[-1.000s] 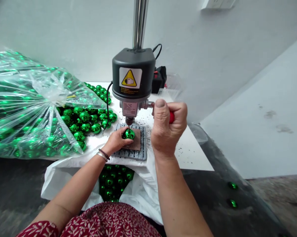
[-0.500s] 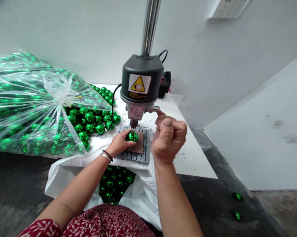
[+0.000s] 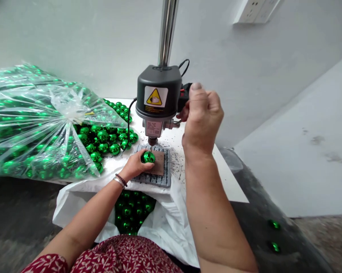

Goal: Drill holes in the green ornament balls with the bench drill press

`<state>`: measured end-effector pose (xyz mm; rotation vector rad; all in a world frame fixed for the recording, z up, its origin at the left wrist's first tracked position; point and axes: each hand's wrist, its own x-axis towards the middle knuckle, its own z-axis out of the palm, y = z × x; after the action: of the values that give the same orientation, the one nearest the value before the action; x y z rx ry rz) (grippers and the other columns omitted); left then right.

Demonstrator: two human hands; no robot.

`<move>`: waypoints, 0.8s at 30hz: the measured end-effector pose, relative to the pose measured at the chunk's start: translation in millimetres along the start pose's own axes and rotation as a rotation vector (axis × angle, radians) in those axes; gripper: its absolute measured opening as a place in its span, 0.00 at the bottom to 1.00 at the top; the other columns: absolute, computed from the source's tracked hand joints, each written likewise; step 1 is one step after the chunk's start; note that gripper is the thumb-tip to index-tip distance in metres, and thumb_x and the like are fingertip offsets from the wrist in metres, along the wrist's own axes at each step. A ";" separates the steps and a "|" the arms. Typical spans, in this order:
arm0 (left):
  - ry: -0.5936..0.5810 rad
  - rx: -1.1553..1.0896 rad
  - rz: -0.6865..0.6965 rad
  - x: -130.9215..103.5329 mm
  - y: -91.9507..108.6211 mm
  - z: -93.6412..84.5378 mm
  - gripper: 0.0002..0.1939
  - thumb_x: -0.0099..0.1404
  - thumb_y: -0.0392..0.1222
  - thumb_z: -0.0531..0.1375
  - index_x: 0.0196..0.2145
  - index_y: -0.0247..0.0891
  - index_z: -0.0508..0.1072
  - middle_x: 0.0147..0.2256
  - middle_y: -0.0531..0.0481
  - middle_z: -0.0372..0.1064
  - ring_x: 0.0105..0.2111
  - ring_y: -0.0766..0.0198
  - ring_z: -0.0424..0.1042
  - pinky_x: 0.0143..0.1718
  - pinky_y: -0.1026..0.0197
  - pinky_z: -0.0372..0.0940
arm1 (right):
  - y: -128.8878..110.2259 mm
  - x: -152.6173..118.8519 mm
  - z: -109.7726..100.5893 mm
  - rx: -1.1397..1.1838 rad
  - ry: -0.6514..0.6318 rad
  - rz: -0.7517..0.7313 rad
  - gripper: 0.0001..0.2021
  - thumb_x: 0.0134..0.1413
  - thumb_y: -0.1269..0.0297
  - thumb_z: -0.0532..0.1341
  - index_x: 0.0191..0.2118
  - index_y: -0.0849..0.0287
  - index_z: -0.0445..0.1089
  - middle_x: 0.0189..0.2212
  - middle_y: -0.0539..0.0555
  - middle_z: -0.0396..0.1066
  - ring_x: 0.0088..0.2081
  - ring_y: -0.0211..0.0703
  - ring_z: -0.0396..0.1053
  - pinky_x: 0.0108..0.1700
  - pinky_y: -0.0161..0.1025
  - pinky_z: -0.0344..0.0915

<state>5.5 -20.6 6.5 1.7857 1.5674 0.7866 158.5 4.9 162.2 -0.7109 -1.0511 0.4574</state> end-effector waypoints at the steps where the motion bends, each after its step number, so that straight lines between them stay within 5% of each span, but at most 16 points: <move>1: -0.032 -0.010 0.012 -6.9 -0.5 -6.9 0.25 0.53 0.45 0.66 0.49 0.38 0.73 0.39 0.49 0.76 0.38 0.57 0.73 0.43 0.58 0.66 | -0.4 5.8 2.7 0.010 0.002 0.019 0.18 0.59 0.56 0.57 0.25 0.59 0.52 0.19 0.41 0.52 0.16 0.24 0.52 0.18 0.28 0.54; 6: -0.360 0.016 0.076 -41.4 -16.2 -51.0 0.36 0.51 0.53 0.69 0.56 0.40 0.71 0.47 0.45 0.76 0.37 0.58 0.73 0.40 0.59 0.67 | 1.6 8.7 7.6 0.008 0.071 0.034 0.16 0.60 0.58 0.56 0.25 0.59 0.52 0.18 0.40 0.52 0.16 0.22 0.52 0.18 0.25 0.52; 8: -0.293 0.047 0.037 -43.9 -23.8 -65.4 0.35 0.56 0.55 0.66 0.58 0.38 0.69 0.48 0.43 0.75 0.36 0.59 0.74 0.39 0.59 0.67 | 0.3 6.1 8.1 0.008 0.080 0.040 0.16 0.61 0.60 0.55 0.25 0.60 0.53 0.18 0.39 0.52 0.15 0.21 0.52 0.18 0.25 0.52; 13: 0.190 0.427 -0.144 -14.1 -38.6 -85.1 0.22 0.67 0.38 0.54 0.57 0.34 0.69 0.56 0.35 0.68 0.51 0.50 0.72 0.51 0.53 0.65 | -3.2 2.9 9.6 0.005 0.093 0.027 0.15 0.61 0.62 0.54 0.25 0.60 0.53 0.17 0.39 0.54 0.15 0.23 0.53 0.18 0.26 0.52; 19: 0.036 0.699 -0.303 18.2 -53.4 -85.4 0.27 0.62 0.32 0.53 0.59 0.43 0.65 0.59 0.38 0.64 0.49 0.48 0.74 0.44 0.52 0.69 | 0.1 -0.2 6.5 0.032 0.062 -0.036 0.16 0.61 0.60 0.56 0.25 0.60 0.53 0.18 0.40 0.54 0.16 0.22 0.53 0.19 0.27 0.53; 24: 0.106 0.682 -0.290 7.4 -48.7 -91.9 0.28 0.59 0.39 0.60 0.58 0.41 0.67 0.55 0.37 0.69 0.49 0.44 0.73 0.44 0.50 0.67 | 2.4 -1.5 4.1 0.006 0.050 -0.063 0.17 0.60 0.57 0.56 0.25 0.59 0.52 0.20 0.40 0.53 0.17 0.22 0.54 0.20 0.27 0.54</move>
<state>-95.2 -2.1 26.1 1.9025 2.2904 0.2110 154.1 6.8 160.8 -0.6788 -1.0221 0.3867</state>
